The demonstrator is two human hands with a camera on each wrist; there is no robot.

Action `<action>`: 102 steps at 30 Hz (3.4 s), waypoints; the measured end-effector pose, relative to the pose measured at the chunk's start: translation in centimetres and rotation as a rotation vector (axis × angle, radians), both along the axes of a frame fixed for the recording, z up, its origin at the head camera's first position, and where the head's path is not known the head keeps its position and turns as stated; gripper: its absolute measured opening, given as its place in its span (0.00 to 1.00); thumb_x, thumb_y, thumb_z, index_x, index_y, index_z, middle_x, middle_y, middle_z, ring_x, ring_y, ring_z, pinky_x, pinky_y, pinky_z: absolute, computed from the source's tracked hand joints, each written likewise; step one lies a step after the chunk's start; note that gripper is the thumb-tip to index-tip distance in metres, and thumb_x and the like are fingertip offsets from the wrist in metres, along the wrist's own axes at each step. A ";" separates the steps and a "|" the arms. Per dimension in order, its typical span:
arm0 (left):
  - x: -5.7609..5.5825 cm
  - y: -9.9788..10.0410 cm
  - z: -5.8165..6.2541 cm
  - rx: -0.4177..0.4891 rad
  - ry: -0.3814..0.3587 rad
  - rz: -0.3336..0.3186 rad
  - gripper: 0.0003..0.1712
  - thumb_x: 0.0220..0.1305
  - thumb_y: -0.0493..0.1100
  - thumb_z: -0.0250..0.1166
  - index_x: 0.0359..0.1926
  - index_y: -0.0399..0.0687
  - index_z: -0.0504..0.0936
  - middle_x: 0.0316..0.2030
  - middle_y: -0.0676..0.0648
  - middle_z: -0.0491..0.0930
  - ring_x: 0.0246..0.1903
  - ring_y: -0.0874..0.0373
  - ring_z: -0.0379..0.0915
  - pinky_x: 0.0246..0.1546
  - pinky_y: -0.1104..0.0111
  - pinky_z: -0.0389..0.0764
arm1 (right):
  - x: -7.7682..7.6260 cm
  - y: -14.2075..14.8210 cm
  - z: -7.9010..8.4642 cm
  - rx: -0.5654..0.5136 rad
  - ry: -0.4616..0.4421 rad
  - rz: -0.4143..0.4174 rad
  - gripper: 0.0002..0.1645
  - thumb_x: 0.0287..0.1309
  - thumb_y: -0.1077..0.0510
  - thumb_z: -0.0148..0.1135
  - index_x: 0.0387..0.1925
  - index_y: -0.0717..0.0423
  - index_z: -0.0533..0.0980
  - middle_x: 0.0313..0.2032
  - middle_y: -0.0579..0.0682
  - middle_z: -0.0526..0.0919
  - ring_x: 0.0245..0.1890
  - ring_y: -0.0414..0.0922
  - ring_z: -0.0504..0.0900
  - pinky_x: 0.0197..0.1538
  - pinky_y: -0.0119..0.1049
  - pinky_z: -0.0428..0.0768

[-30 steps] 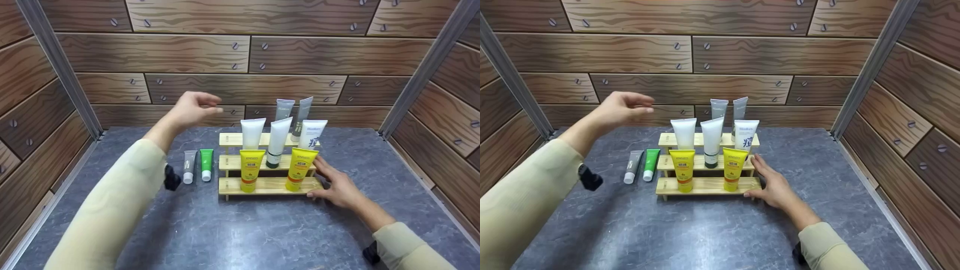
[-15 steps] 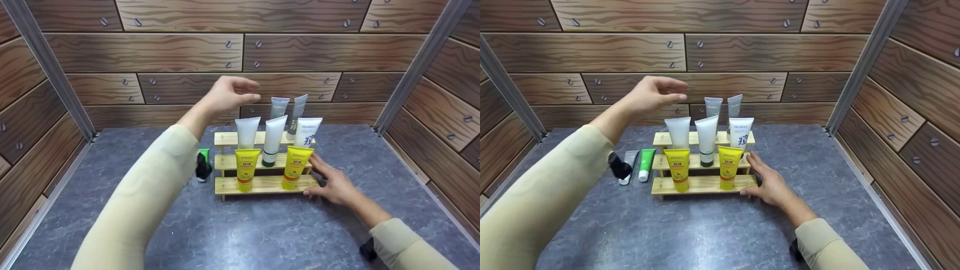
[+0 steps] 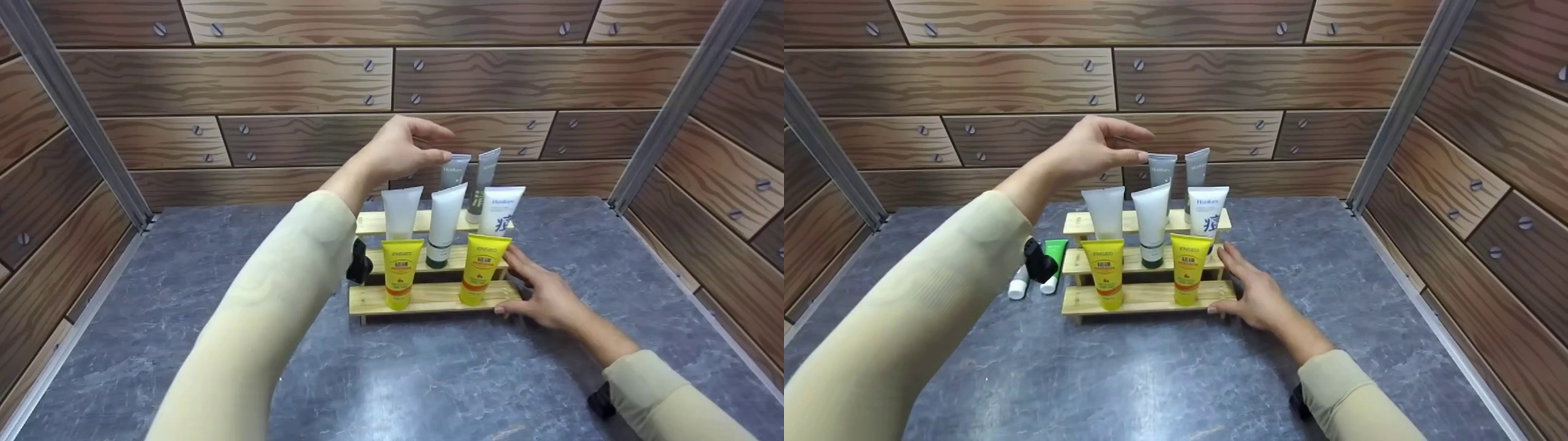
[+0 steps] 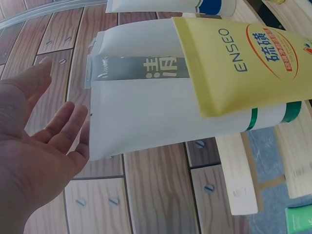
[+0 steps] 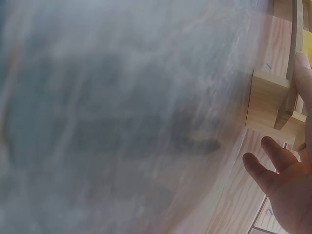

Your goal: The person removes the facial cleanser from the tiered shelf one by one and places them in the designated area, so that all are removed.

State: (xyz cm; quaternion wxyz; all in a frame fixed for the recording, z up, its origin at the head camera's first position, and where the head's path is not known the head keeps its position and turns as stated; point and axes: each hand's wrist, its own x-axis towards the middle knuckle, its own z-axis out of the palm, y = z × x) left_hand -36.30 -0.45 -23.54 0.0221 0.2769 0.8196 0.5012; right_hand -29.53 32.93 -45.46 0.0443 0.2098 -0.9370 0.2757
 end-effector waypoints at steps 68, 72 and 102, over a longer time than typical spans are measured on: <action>-1.7 -0.7 -1.8 -0.142 0.009 0.122 0.19 0.70 0.39 0.73 0.61 0.49 0.89 0.58 0.50 0.87 0.56 0.60 0.81 0.54 0.67 0.83 | 0.2 -0.1 0.2 -0.011 -0.017 -0.004 0.69 0.49 0.40 0.84 0.83 0.55 0.55 0.83 0.57 0.50 0.78 0.68 0.56 0.75 0.68 0.55; -1.6 -1.8 -1.7 -0.121 0.016 0.171 0.17 0.72 0.38 0.72 0.59 0.49 0.89 0.57 0.49 0.87 0.54 0.60 0.82 0.54 0.68 0.82 | 0.2 0.0 0.2 -0.009 -0.032 -0.014 0.69 0.49 0.39 0.83 0.83 0.54 0.55 0.83 0.57 0.49 0.78 0.68 0.55 0.75 0.69 0.54; -0.1 -14.3 -1.7 -0.037 0.134 0.460 0.14 0.71 0.32 0.66 0.54 0.40 0.91 0.54 0.42 0.88 0.48 0.55 0.82 0.48 0.67 0.81 | 0.0 0.0 0.2 0.025 -0.041 -0.014 0.69 0.51 0.36 0.81 0.84 0.52 0.53 0.83 0.58 0.48 0.78 0.70 0.55 0.73 0.73 0.54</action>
